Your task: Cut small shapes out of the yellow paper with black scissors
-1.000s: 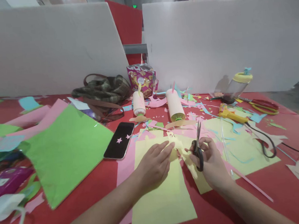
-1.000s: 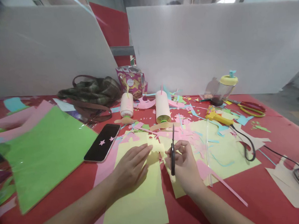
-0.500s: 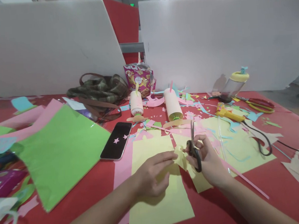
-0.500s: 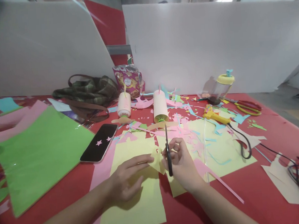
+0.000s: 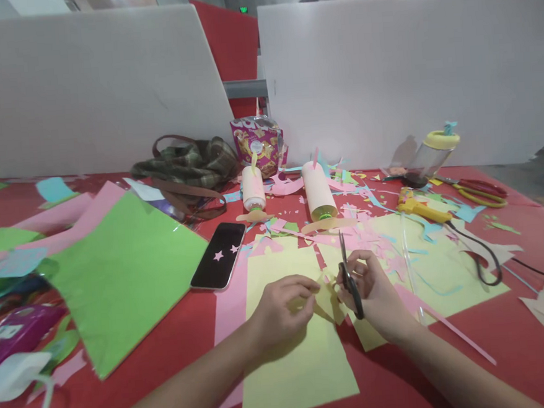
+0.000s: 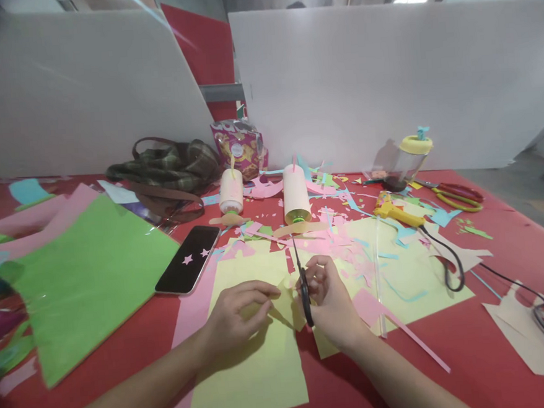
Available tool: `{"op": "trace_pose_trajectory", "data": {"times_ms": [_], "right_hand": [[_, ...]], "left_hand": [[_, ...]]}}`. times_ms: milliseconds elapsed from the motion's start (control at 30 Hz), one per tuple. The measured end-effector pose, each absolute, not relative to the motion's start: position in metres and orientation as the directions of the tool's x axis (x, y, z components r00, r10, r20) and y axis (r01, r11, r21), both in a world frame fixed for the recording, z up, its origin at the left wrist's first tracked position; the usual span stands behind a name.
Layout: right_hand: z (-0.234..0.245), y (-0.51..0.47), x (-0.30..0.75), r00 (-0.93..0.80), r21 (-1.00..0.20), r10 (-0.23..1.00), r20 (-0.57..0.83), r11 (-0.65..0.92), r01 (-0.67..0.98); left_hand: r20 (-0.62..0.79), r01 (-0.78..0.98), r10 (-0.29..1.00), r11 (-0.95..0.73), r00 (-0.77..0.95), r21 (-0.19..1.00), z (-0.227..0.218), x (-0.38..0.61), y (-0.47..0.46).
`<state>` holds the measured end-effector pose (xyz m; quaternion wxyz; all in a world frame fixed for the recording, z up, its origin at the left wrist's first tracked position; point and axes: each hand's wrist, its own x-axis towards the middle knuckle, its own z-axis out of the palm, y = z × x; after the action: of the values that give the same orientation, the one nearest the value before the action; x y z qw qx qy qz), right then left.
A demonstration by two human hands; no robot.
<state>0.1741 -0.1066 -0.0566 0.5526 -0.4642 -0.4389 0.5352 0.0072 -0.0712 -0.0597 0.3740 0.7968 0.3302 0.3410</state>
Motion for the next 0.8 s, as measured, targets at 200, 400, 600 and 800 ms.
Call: {"op": "trace_pose_trajectory", "data": {"times_ms": [200, 400, 600, 800], "right_hand": [[-0.062, -0.106, 0.171, 0.037, -0.992, 0.999, 0.023, 0.027, -0.119], [-0.070, -0.107, 0.172, 0.101, -0.993, 0.989, 0.109, 0.105, 0.043], [-0.071, -0.110, 0.174, 0.122, -0.986, 0.984, 0.129, 0.114, 0.118], [-0.071, -0.111, 0.173, 0.112, -0.989, 0.987, 0.116, 0.104, 0.102]], "left_hand": [[0.090, 0.252, 0.902, -0.212, 0.422, 0.944, -0.064, 0.013, -0.070], [-0.135, 0.123, 0.927, 0.097, 0.349, 0.988, -0.066, 0.014, -0.074], [-0.193, 0.097, 0.901, 0.169, 0.388, 0.981, -0.059, 0.014, -0.074], [-0.221, 0.177, 0.895, 0.163, 0.387, 0.971, -0.058, 0.012, -0.073]]}}
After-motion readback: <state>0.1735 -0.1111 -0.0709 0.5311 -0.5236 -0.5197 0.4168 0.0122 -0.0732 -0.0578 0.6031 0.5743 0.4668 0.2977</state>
